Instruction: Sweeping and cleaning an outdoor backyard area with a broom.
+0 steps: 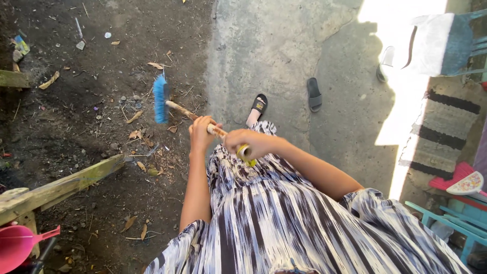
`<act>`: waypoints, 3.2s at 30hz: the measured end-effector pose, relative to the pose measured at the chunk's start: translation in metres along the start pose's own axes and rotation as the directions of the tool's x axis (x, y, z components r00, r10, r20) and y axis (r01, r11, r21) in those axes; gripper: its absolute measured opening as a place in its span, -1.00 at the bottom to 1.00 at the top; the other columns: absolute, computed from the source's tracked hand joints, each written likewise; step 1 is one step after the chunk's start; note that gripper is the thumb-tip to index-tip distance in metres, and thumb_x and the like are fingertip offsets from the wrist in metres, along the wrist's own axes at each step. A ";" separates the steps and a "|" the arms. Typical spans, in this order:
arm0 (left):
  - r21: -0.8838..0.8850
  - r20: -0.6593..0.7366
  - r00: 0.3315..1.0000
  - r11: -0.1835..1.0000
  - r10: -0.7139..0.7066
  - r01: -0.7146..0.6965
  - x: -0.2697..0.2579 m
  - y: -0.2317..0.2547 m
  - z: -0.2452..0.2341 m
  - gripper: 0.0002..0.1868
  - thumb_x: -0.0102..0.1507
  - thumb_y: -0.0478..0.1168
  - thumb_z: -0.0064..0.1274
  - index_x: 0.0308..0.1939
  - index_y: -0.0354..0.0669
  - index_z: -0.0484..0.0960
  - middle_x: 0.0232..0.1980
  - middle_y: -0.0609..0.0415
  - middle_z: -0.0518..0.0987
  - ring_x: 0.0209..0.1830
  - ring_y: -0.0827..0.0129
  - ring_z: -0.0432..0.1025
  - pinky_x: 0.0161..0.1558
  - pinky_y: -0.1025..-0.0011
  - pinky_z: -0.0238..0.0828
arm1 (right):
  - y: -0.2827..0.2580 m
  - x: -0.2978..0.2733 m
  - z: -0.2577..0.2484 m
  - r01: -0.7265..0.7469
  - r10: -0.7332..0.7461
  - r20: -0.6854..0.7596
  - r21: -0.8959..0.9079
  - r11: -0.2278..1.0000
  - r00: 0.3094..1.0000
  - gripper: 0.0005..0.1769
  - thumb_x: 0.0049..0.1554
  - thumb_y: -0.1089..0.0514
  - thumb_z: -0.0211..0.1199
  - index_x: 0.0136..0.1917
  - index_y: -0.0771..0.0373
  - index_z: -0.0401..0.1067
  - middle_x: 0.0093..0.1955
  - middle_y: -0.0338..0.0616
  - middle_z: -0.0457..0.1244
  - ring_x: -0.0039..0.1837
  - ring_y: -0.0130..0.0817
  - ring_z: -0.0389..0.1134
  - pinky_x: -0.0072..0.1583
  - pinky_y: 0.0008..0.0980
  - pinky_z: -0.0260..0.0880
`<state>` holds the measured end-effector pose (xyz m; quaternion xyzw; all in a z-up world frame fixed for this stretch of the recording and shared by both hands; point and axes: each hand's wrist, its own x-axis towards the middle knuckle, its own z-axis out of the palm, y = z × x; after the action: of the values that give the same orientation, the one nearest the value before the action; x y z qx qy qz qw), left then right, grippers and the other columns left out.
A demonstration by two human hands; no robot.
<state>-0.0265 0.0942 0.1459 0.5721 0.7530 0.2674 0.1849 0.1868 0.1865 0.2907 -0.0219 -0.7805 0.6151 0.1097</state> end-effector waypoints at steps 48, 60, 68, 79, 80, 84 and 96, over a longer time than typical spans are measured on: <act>-0.663 0.388 0.739 0.724 0.551 -0.191 0.601 0.102 0.159 -0.63 0.12 -0.09 0.19 0.01 0.10 0.65 -0.01 0.19 0.65 0.07 0.31 0.48 0.10 0.21 0.05 | 0.079 0.206 -0.490 -0.691 0.608 -0.362 -0.537 0.484 0.707 -0.57 -0.13 0.11 0.46 0.05 0.01 0.50 -0.03 -0.21 0.37 -0.13 -0.08 0.45 -0.07 -0.13 0.45; -0.078 0.340 0.906 0.968 0.252 -0.240 0.726 0.055 0.086 -0.78 0.00 -0.10 0.32 -0.30 0.16 0.66 -0.21 0.27 0.64 0.07 0.33 0.47 0.24 -0.16 0.00 | 0.107 0.256 -0.593 -0.402 0.198 -0.507 -0.333 0.853 0.839 -0.78 0.17 -0.01 0.40 -0.16 0.13 0.47 -0.03 -0.40 0.42 -0.26 -0.32 0.41 -0.20 -0.38 0.39; -0.250 0.345 0.891 0.944 0.294 -0.215 0.830 0.188 0.108 -0.78 0.02 -0.09 0.32 -0.30 0.12 0.65 -0.26 0.23 0.66 -0.03 0.35 0.51 0.20 -0.02 0.06 | 0.059 0.211 -0.745 -0.511 0.277 -0.595 -0.267 0.817 0.754 -0.81 0.16 0.04 0.42 -0.15 0.14 0.49 -0.07 -0.39 0.42 -0.23 -0.40 0.43 -0.18 -0.43 0.39; -0.558 0.764 0.631 0.631 0.136 0.539 1.007 0.238 0.220 -0.89 0.17 -0.16 0.15 -0.31 -0.01 0.75 -0.30 0.07 0.67 -0.29 0.33 0.54 -0.19 0.38 0.45 | 0.156 0.235 -0.890 -0.576 0.273 -0.527 -0.581 0.575 0.805 -0.78 0.02 -0.04 0.35 -0.11 0.06 0.48 -0.14 -0.36 0.36 -0.28 -0.27 0.41 -0.26 -0.28 0.37; -0.552 0.727 0.677 0.684 0.114 0.477 1.010 0.229 0.220 -0.89 0.21 -0.16 0.12 -0.28 0.02 0.74 -0.28 0.06 0.67 -0.29 0.33 0.54 -0.24 0.45 0.42 | 0.164 0.239 -0.894 -0.561 0.303 -0.484 -0.582 0.589 0.821 -0.75 -0.01 -0.07 0.37 -0.12 0.07 0.48 -0.17 -0.34 0.35 -0.29 -0.25 0.41 -0.25 -0.25 0.38; -0.350 0.444 0.806 0.904 0.391 -0.245 1.047 0.189 0.191 -0.72 -0.08 -0.26 0.19 -0.28 0.02 0.67 -0.19 0.18 0.66 -0.10 0.31 0.55 -0.09 0.31 0.31 | 0.184 0.250 -0.918 -0.525 0.290 -0.504 -0.420 0.741 0.813 -0.74 0.19 -0.10 0.36 -0.15 0.09 0.48 -0.10 -0.39 0.38 -0.29 -0.26 0.40 -0.22 -0.27 0.40; -0.236 0.437 0.734 0.853 0.521 -0.466 1.192 0.229 0.203 -0.79 0.02 -0.17 0.30 -0.27 0.08 0.68 -0.25 0.23 0.70 -0.06 0.30 0.56 0.18 0.03 0.10 | 0.173 0.237 -1.047 -0.396 0.302 -0.756 0.061 0.916 0.581 -0.79 0.20 0.03 0.38 -0.04 0.19 0.50 0.09 -0.27 0.43 0.03 -0.36 0.47 0.09 -0.43 0.49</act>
<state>-0.0633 1.3240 0.1591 0.7883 0.4870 0.1957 0.3212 0.1461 1.2687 0.3873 -0.4335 -0.6778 0.5137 0.2978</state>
